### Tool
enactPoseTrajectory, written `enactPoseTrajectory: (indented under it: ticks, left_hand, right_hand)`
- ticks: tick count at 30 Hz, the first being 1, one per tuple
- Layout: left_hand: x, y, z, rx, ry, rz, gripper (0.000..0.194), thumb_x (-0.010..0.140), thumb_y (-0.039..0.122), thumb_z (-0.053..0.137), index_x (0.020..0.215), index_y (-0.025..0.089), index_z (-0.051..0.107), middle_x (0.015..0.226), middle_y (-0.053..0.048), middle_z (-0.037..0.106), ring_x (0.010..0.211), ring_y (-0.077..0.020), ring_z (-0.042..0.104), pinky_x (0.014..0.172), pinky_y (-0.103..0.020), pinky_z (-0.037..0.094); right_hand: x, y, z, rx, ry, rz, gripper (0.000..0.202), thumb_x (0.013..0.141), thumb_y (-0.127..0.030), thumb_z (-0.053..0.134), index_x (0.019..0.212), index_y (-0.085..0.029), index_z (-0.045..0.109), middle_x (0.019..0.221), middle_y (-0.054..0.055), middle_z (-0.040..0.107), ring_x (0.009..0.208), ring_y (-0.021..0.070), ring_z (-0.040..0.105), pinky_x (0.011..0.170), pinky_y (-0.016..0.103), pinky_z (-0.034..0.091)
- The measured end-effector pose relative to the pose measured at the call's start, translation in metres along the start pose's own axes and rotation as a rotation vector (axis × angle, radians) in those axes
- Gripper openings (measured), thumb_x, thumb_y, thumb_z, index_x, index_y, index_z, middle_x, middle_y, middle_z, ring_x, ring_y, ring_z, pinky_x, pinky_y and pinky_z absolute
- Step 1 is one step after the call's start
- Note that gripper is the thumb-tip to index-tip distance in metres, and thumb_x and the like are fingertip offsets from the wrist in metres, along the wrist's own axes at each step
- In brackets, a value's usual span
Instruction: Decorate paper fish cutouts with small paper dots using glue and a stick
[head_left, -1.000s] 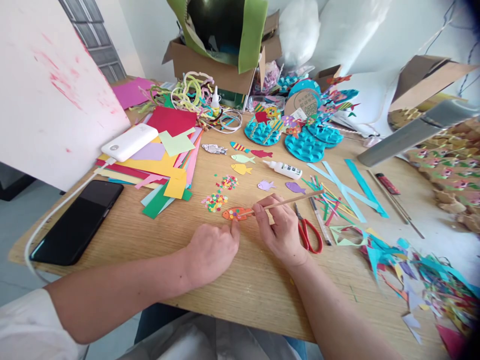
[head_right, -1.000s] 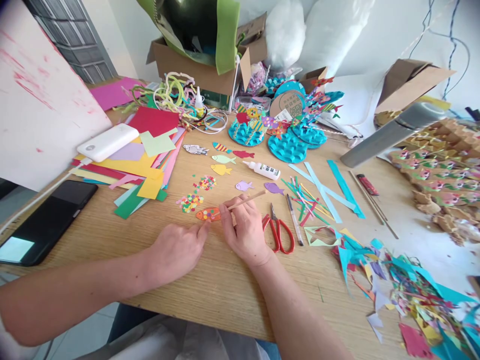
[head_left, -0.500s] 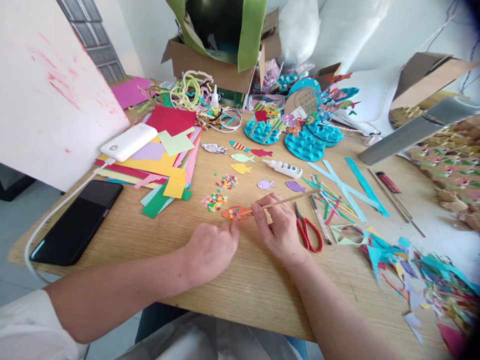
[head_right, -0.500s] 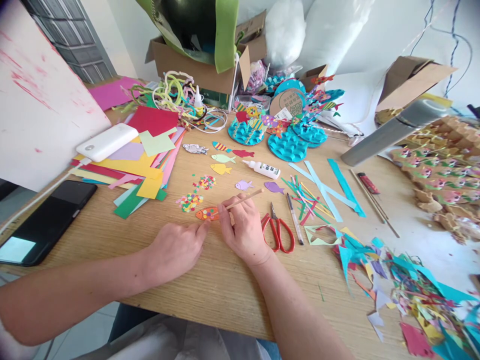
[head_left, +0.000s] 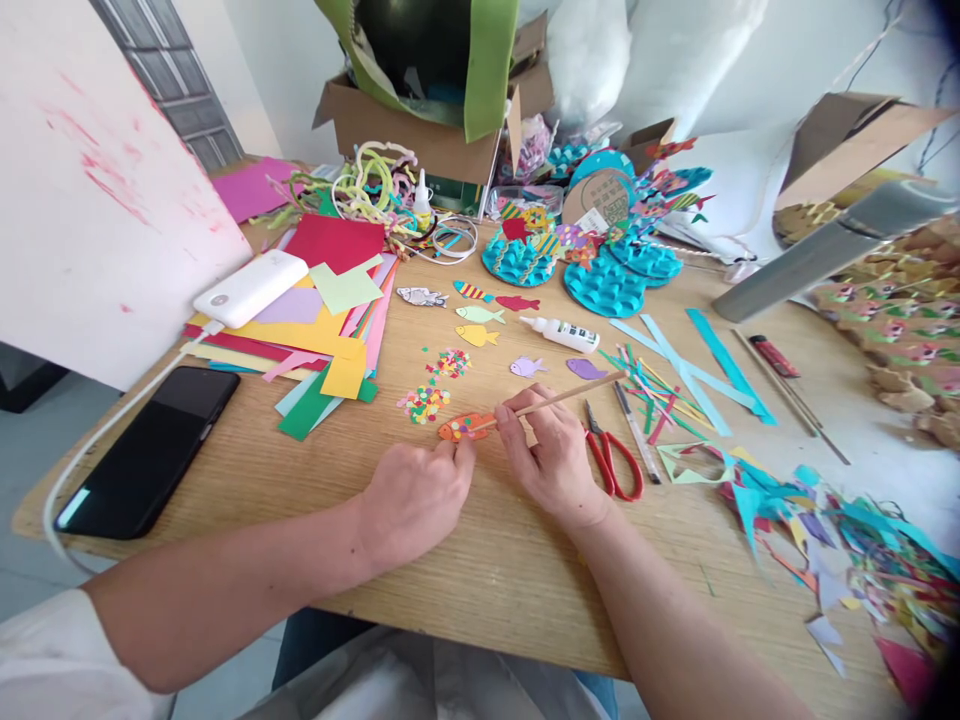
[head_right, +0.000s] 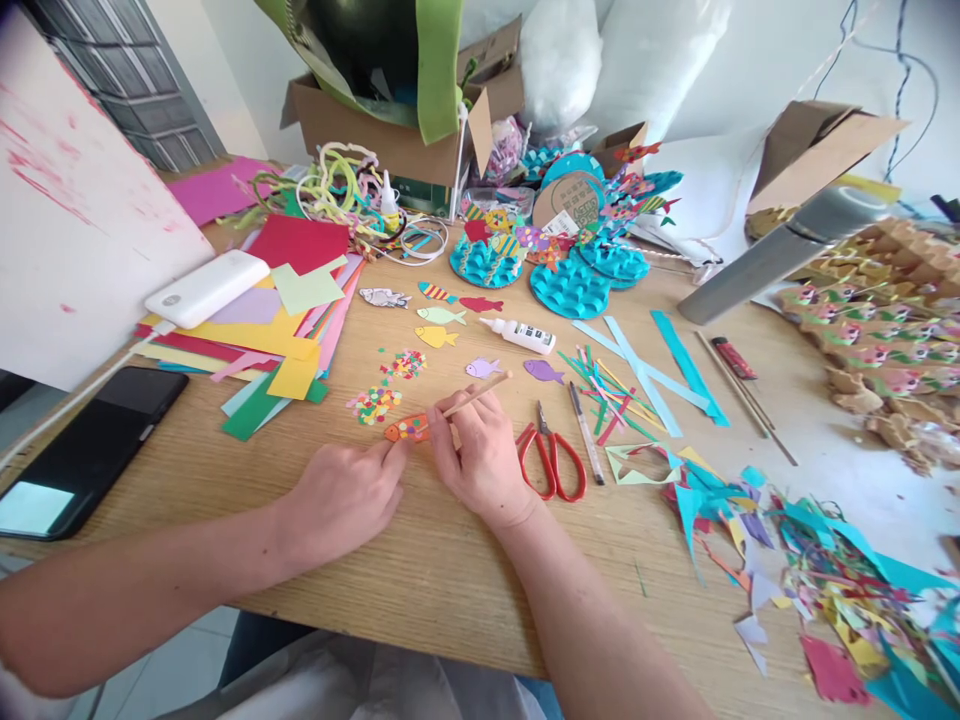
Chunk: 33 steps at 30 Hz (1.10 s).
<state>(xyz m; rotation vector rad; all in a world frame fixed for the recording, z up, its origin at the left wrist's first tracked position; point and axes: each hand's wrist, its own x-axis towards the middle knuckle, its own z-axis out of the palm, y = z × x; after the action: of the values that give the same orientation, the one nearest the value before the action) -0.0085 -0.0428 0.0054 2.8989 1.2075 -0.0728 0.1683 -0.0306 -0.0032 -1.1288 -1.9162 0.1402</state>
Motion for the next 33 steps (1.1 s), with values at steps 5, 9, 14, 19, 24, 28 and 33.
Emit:
enactPoseTrajectory:
  ticks: [5, 9, 14, 19, 24, 28, 33]
  left_hand:
    - [0.0015, -0.0007, 0.001, -0.018, 0.001, 0.008, 0.04, 0.085, 0.01, 0.047, 0.123, 0.007, 0.057, 0.085, -0.012, 0.07, 0.065, -0.0245, 0.07, 0.051, -0.033, 0.054]
    - [0.0027, -0.0016, 0.0031, -0.022, -0.02, 0.015, 0.044, 0.085, 0.011, 0.048, 0.128, 0.007, 0.055, 0.086, -0.012, 0.071, 0.064, -0.026, 0.07, 0.05, -0.036, 0.054]
    - [0.0035, -0.0013, 0.001, -0.034, -0.023, -0.002, 0.045, 0.085, 0.01, 0.047, 0.129, 0.01, 0.055, 0.084, -0.011, 0.072, 0.063, -0.0255, 0.07, 0.051, -0.035, 0.054]
    - [0.0042, -0.0014, 0.001, -0.034, -0.031, 0.001, 0.046, 0.085, 0.01, 0.046, 0.131, 0.009, 0.054, 0.083, -0.01, 0.072, 0.063, -0.0258, 0.07, 0.05, -0.035, 0.054]
    - [0.0044, -0.0023, 0.0021, -0.026, -0.035, 0.003, 0.046, 0.085, 0.011, 0.047, 0.131, 0.009, 0.054, 0.084, -0.011, 0.072, 0.063, -0.0256, 0.07, 0.05, -0.035, 0.053]
    - [0.0023, -0.0017, 0.0028, -0.009, -0.013, 0.015, 0.045, 0.086, 0.011, 0.047, 0.131, 0.008, 0.054, 0.086, -0.011, 0.072, 0.062, -0.0243, 0.069, 0.049, -0.033, 0.052]
    - [-0.0019, -0.0009, 0.0036, -0.002, 0.089, 0.058, 0.034, 0.085, 0.009, 0.047, 0.116, 0.009, 0.061, 0.084, -0.01, 0.068, 0.063, -0.0219, 0.067, 0.05, -0.032, 0.05]
  right_hand:
    - [-0.0004, -0.0001, 0.0003, -0.009, -0.004, 0.014, 0.016, 0.091, -0.013, 0.05, 0.078, -0.022, 0.05, 0.07, 0.003, 0.062, 0.067, 0.018, 0.056, 0.066, 0.033, 0.044]
    - [-0.0006, -0.0004, 0.0007, -0.008, -0.002, 0.04, 0.017, 0.091, -0.016, 0.05, 0.076, -0.023, 0.051, 0.069, 0.003, 0.062, 0.067, 0.0185, 0.056, 0.066, 0.034, 0.045]
    - [-0.0015, 0.0006, 0.0016, 0.036, 0.021, 0.1, 0.019, 0.092, -0.018, 0.05, 0.074, -0.022, 0.051, 0.07, 0.003, 0.063, 0.067, 0.0176, 0.057, 0.065, 0.032, 0.045]
    - [-0.002, 0.0013, 0.0002, 0.075, 0.074, 0.2, 0.02, 0.094, -0.023, 0.051, 0.075, -0.021, 0.055, 0.07, 0.002, 0.062, 0.065, 0.0162, 0.058, 0.063, 0.03, 0.045]
    - [-0.0008, 0.0008, -0.0005, 0.05, 0.062, 0.194, 0.021, 0.094, -0.023, 0.051, 0.074, -0.021, 0.055, 0.069, 0.002, 0.063, 0.065, 0.016, 0.058, 0.062, 0.03, 0.045]
    - [0.0013, 0.0, -0.0004, 0.046, 0.045, 0.148, 0.02, 0.093, -0.02, 0.051, 0.074, -0.021, 0.054, 0.069, 0.003, 0.063, 0.065, 0.0164, 0.058, 0.062, 0.03, 0.045]
    - [0.0023, -0.0009, -0.0013, 0.038, 0.036, 0.169, 0.02, 0.093, -0.021, 0.051, 0.073, -0.022, 0.054, 0.069, 0.003, 0.063, 0.065, 0.0172, 0.059, 0.062, 0.031, 0.046]
